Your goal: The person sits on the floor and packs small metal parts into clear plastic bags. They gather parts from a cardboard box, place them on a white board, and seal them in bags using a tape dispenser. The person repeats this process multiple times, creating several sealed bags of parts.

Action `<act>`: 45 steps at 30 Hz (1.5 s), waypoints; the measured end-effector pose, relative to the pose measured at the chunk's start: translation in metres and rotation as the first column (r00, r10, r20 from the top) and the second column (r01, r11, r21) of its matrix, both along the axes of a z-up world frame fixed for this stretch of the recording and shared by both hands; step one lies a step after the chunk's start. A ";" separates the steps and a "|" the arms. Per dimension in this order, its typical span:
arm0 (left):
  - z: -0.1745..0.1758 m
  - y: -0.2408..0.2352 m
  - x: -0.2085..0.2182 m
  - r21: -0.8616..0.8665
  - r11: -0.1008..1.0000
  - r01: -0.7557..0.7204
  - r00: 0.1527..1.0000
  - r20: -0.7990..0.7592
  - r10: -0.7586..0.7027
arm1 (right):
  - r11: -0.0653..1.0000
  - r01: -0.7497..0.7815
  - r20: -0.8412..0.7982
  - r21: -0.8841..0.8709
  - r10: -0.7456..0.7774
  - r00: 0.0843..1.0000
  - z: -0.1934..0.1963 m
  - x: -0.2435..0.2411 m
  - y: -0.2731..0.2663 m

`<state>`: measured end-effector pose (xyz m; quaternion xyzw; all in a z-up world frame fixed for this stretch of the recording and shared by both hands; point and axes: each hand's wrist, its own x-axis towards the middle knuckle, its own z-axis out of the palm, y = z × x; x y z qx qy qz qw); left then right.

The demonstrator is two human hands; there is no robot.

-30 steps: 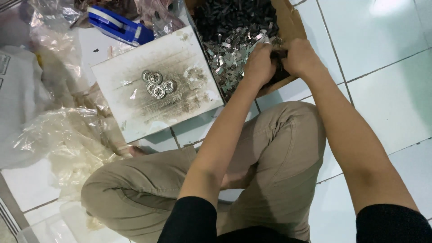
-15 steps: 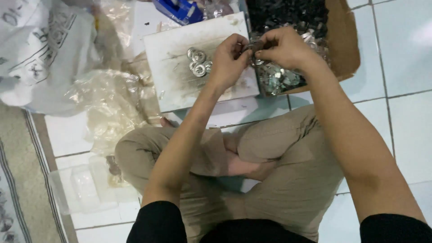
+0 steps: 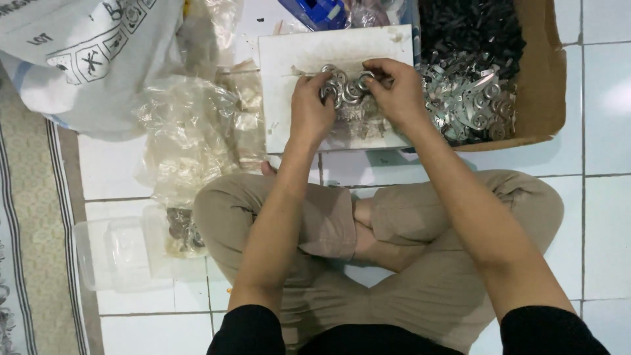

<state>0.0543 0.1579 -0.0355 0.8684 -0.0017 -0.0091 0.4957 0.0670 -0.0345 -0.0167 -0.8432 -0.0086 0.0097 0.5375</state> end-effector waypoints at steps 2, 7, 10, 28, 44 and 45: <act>-0.007 -0.001 0.000 0.067 0.998 0.022 1.000 0.000 -0.022 | 1.000 0.009 0.031 -0.006 -0.009 0.999 -0.005 0.001 -0.003; 0.007 -0.005 -0.011 0.268 0.962 0.050 0.996 -0.079 -0.029 | 0.995 0.099 0.093 0.010 -0.099 0.991 -0.007 -0.001 0.004; 0.006 -0.010 -0.014 0.316 0.947 0.060 0.998 -0.038 -0.051 | 0.990 0.128 0.108 -0.058 -0.121 0.987 -0.011 0.004 0.002; 0.023 -0.162 -0.027 0.195 0.856 0.480 0.759 0.398 -0.516 | 0.492 -0.271 -0.413 -0.828 -0.206 0.887 0.017 -0.007 -0.228; -0.088 -0.327 0.014 0.395 0.563 0.726 0.672 -0.233 -0.703 | 0.476 -0.478 -0.639 -0.738 -0.264 0.723 -0.052 -0.020 -0.259; -0.086 -0.325 0.015 0.337 0.576 0.745 0.664 -0.291 -0.689 | 0.469 -0.497 -0.653 -0.730 -0.261 0.711 -0.054 -0.020 -0.259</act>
